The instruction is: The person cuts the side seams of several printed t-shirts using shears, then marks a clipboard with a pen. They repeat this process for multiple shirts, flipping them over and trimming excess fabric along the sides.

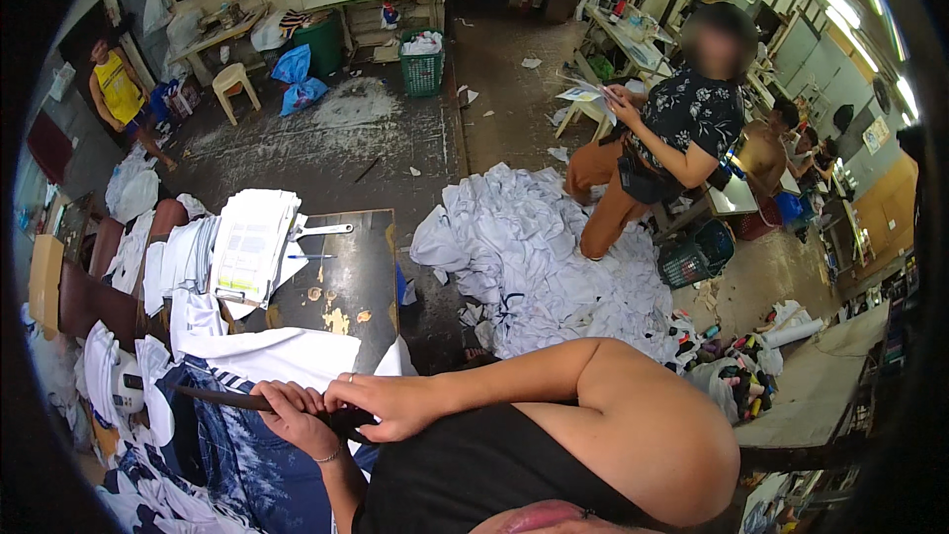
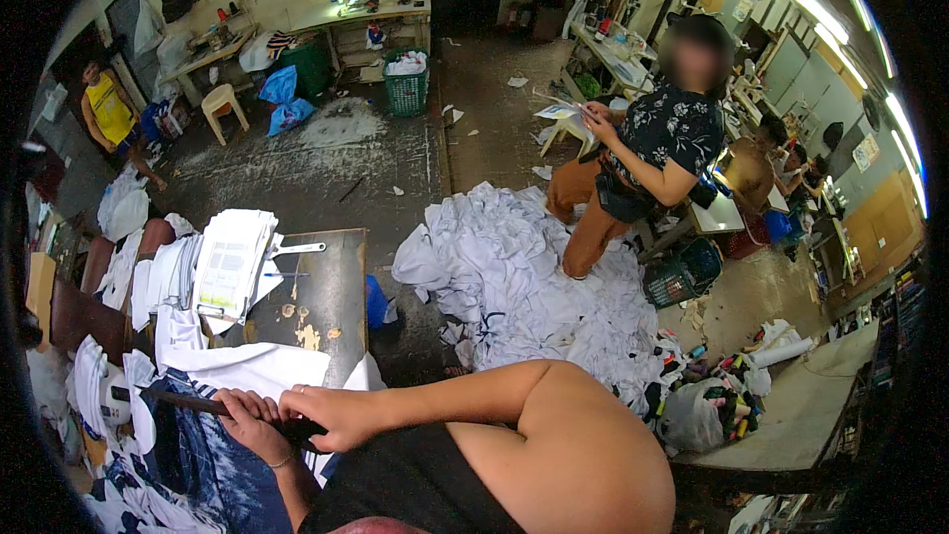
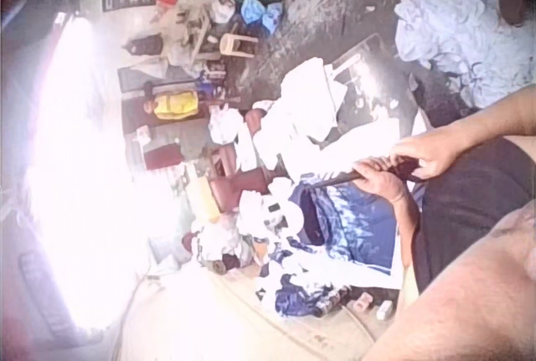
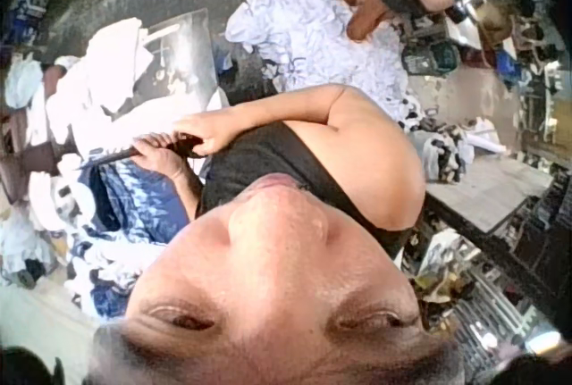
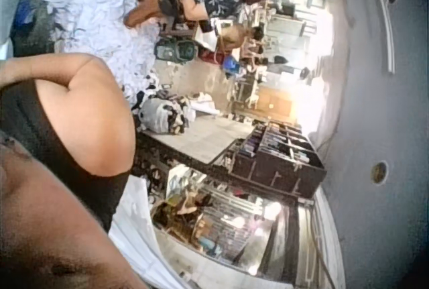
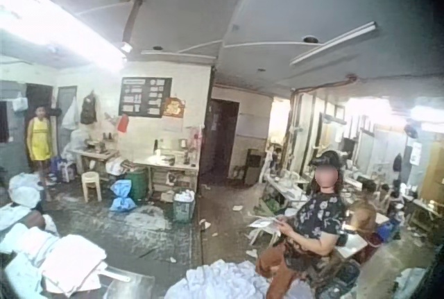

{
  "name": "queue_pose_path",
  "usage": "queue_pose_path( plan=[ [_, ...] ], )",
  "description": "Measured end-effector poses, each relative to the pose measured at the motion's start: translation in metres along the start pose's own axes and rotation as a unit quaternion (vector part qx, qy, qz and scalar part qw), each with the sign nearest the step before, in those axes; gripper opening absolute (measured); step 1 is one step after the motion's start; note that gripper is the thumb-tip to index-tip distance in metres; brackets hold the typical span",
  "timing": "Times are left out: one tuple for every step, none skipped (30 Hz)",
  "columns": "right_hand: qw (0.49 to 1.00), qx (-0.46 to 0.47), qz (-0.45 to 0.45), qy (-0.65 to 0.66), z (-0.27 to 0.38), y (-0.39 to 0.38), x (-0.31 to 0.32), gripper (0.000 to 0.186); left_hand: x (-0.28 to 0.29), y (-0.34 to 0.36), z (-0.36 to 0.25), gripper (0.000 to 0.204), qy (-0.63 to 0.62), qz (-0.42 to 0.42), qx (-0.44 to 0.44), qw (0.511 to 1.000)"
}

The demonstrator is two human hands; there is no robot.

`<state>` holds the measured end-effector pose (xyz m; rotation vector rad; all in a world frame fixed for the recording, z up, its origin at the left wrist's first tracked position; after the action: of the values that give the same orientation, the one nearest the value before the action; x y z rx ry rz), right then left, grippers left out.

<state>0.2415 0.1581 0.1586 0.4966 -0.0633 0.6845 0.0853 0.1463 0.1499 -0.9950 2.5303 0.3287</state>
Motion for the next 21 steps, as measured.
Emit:
queue_pose_path(
  plan=[
    [0.998,0.039,-0.052,-0.003,0.002,-0.002,0.004,0.057,-0.002,0.0,0.002,0.021,-0.018,-0.001,0.014,1.0],
    [0.995,0.058,-0.075,-0.029,0.002,-0.004,0.008,0.064,-0.004,0.0,0.004,0.021,-0.043,-0.008,0.03,0.999],
    [0.998,-0.015,-0.064,0.012,-0.005,-0.007,0.009,0.065,-0.005,0.0,0.008,0.022,-0.068,-0.015,0.046,0.997],
    [0.993,-0.088,-0.051,0.053,-0.012,-0.009,0.01,0.066,-0.007,-0.001,0.011,0.022,-0.065,0.003,0.051,0.997],
    [0.982,-0.157,-0.027,0.096,-0.019,-0.013,0.01,0.068,-0.008,-0.003,0.015,0.021,-0.071,0.016,0.046,0.996],
    [0.976,-0.192,-0.031,0.096,-0.024,-0.015,0.014,0.068,-0.009,-0.005,0.018,0.02,-0.082,0.025,0.038,0.996],
    [0.982,-0.179,-0.011,0.062,-0.026,-0.016,0.016,0.067,-0.01,-0.008,0.022,0.02,-0.094,0.035,0.029,0.995],
    [0.986,-0.165,0.01,0.027,-0.028,-0.016,0.019,0.066,-0.008,-0.011,0.026,0.019,-0.106,0.024,0.021,0.994],
    [0.988,-0.153,0.018,-0.013,-0.03,-0.016,0.022,0.065,-0.008,-0.014,0.032,0.02,-0.106,0.045,0.033,0.993],
    [0.986,-0.163,0.034,-0.026,-0.034,-0.016,0.025,0.061,-0.006,-0.016,0.037,0.02,-0.107,0.048,0.047,0.992],
    [0.988,-0.146,0.042,-0.031,-0.035,-0.015,0.027,0.062,-0.006,-0.02,0.042,0.021,-0.11,0.078,0.061,0.989],
    [0.99,-0.132,0.041,-0.041,-0.036,-0.014,0.031,0.063,-0.006,-0.021,0.042,0.036,-0.109,0.149,0.037,0.982],
    [0.99,-0.116,0.058,-0.046,-0.037,-0.014,0.032,0.064,0.002,-0.022,0.048,0.042,-0.056,0.132,0.043,0.989],
    [0.988,-0.123,0.062,-0.062,-0.04,-0.015,0.035,0.062,0.01,-0.021,0.051,0.048,-0.01,0.139,0.038,0.989],
    [0.982,-0.146,0.073,-0.097,-0.045,-0.016,0.037,0.062,0.022,-0.021,0.055,0.054,0.034,0.133,0.042,0.99],
    [0.974,-0.164,0.098,-0.125,-0.049,-0.019,0.037,0.061,0.032,-0.02,0.06,0.064,0.056,0.169,0.059,0.982],
    [0.968,-0.167,0.105,-0.156,-0.053,-0.021,0.039,0.06,0.048,-0.022,0.065,0.064,0.107,0.183,0.076,0.974],
    [0.965,-0.161,0.084,-0.188,-0.056,-0.023,0.04,0.054,0.065,-0.023,0.073,0.064,0.163,0.179,0.1,0.965],
    [0.959,-0.18,0.097,-0.195,-0.06,-0.026,0.04,0.051,0.086,-0.027,0.078,0.064,0.216,0.178,0.121,0.952],
    [0.952,-0.199,0.104,-0.208,-0.064,-0.028,0.038,0.049,0.107,-0.03,0.087,0.062,0.277,0.175,0.146,0.933],
    [0.944,-0.218,0.112,-0.221,-0.067,-0.031,0.037,0.046,0.13,-0.038,0.093,0.053,0.342,0.191,0.163,0.905]
  ],
)
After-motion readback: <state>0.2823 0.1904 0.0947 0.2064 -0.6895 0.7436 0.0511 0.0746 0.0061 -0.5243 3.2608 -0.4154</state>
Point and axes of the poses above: each hand's wrist, its own y-axis towards the middle knuckle, its own x-axis out of the back of the hand, z = x × y, the point moved 4 cm from there along y, towards the middle knuckle, and after that the axes turned 10 degrees about -z, right-handed, at the moved point
